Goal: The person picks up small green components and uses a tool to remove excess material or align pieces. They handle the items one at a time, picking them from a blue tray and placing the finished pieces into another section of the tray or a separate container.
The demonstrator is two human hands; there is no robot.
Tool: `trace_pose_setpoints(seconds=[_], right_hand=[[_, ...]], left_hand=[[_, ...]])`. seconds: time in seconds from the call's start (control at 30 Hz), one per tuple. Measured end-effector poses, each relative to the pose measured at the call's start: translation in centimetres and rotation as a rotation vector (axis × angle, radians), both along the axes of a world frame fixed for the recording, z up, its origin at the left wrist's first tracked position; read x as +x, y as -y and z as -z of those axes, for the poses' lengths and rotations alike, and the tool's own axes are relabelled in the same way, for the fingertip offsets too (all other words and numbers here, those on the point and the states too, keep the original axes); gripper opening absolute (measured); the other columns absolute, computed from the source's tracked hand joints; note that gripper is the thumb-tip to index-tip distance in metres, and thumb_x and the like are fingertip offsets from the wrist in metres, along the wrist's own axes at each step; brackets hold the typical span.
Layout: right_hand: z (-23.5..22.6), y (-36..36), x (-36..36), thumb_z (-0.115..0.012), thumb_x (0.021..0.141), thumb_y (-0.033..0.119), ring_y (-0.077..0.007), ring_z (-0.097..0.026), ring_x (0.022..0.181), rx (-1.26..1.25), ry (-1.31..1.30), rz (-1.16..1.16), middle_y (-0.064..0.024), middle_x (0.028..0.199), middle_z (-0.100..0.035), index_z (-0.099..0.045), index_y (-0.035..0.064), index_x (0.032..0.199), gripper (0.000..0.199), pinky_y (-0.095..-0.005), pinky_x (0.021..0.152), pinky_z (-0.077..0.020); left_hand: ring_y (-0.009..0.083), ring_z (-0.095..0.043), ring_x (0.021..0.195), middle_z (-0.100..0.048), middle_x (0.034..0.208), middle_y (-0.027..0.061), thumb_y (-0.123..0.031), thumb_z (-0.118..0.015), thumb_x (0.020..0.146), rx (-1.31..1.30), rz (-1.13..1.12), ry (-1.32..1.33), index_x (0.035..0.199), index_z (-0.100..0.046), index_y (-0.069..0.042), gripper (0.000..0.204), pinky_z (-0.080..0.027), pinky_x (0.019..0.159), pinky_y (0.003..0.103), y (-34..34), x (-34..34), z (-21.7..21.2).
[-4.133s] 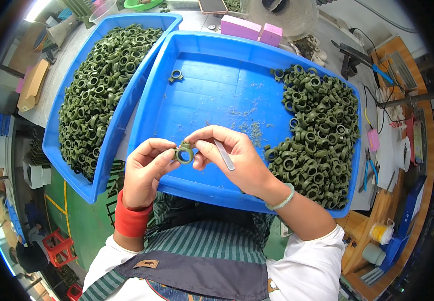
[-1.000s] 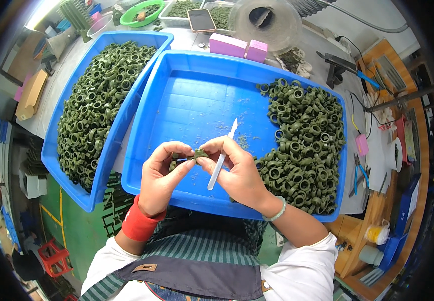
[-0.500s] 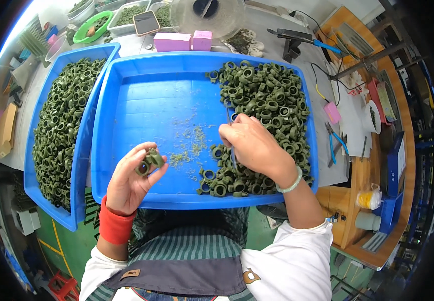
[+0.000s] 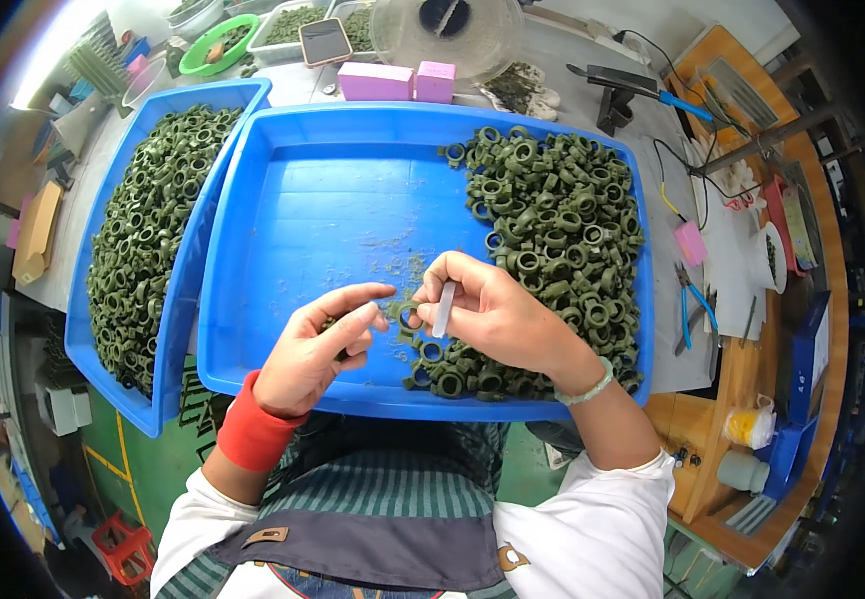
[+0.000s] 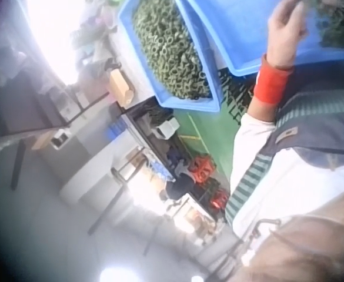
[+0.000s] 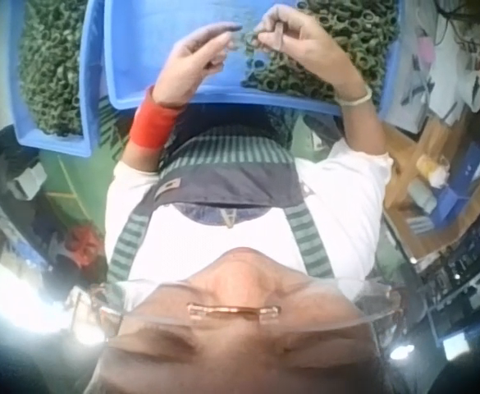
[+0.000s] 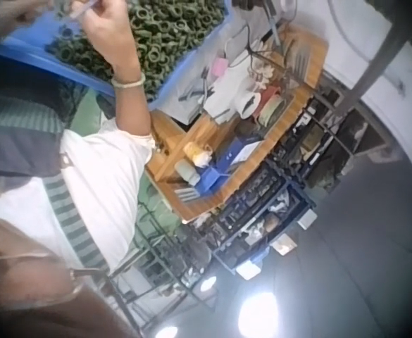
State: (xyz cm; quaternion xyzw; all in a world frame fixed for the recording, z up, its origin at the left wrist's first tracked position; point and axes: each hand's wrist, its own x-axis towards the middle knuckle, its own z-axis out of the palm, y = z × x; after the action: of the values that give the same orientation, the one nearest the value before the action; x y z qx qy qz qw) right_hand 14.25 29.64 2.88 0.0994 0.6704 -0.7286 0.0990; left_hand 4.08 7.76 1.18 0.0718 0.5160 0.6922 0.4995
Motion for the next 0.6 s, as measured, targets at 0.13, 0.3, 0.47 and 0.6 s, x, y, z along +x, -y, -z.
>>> trace_pose_setpoints(seconds=[0.13,0.3,0.47,0.6], right_hand=[[-0.3,1.2,-0.7,-0.062,0.099,0.009,-0.0146,-0.066,0.098,-0.114,0.018,0.038,-0.0068,0.102,-0.063,-0.049,0.0063,0.096,0.014,-0.0288,0.082,-0.0532],[0.4,2.2,-0.9,-0.065,0.099,0.011,-0.0159,-0.068,0.094,-0.106,-0.107,0.120,-0.0080,0.103,-0.063,-0.048,0.0042,0.097,0.019,-0.0287,0.081,-0.0557],[0.1,2.2,-0.9,-0.053,0.107,0.027,-0.0136,-0.067,0.090,0.055,-0.279,0.130,-0.0087,0.097,-0.065,-0.051,0.0037,0.102,0.024,-0.0274,0.078,-0.0548],[-1.7,0.7,-1.4,-0.027,0.111,0.044,-0.0107,-0.058,0.076,0.405,-0.299,0.209,-0.0057,0.083,-0.063,-0.059,0.0040,0.121,0.052,-0.0265,0.073,-0.0504]], left_hand=[[0.0031,-0.044,0.068,-0.061,0.091,0.0010,-0.015,-0.063,0.101,0.039,-0.005,0.080,0.117,-0.063,0.000,0.022,-0.034,0.056,0.021,-0.1,0.3,0.1],[0.0028,-0.046,0.067,-0.059,0.085,-0.0020,-0.009,-0.065,0.098,-0.008,-0.105,-0.012,0.113,-0.064,-0.001,0.017,-0.037,0.056,0.020,-0.2,0.6,-0.6],[0.0051,-0.055,0.072,-0.064,0.091,-0.0002,-0.010,-0.070,0.095,0.001,-0.117,-0.147,0.114,-0.066,-0.002,0.022,-0.045,0.063,0.021,0.6,0.2,-0.2],[0.0055,-0.054,0.069,-0.064,0.089,0.0006,-0.009,-0.068,0.096,-0.056,-0.104,-0.320,0.115,-0.067,0.000,0.021,-0.044,0.061,0.021,1.2,0.0,-0.4]])
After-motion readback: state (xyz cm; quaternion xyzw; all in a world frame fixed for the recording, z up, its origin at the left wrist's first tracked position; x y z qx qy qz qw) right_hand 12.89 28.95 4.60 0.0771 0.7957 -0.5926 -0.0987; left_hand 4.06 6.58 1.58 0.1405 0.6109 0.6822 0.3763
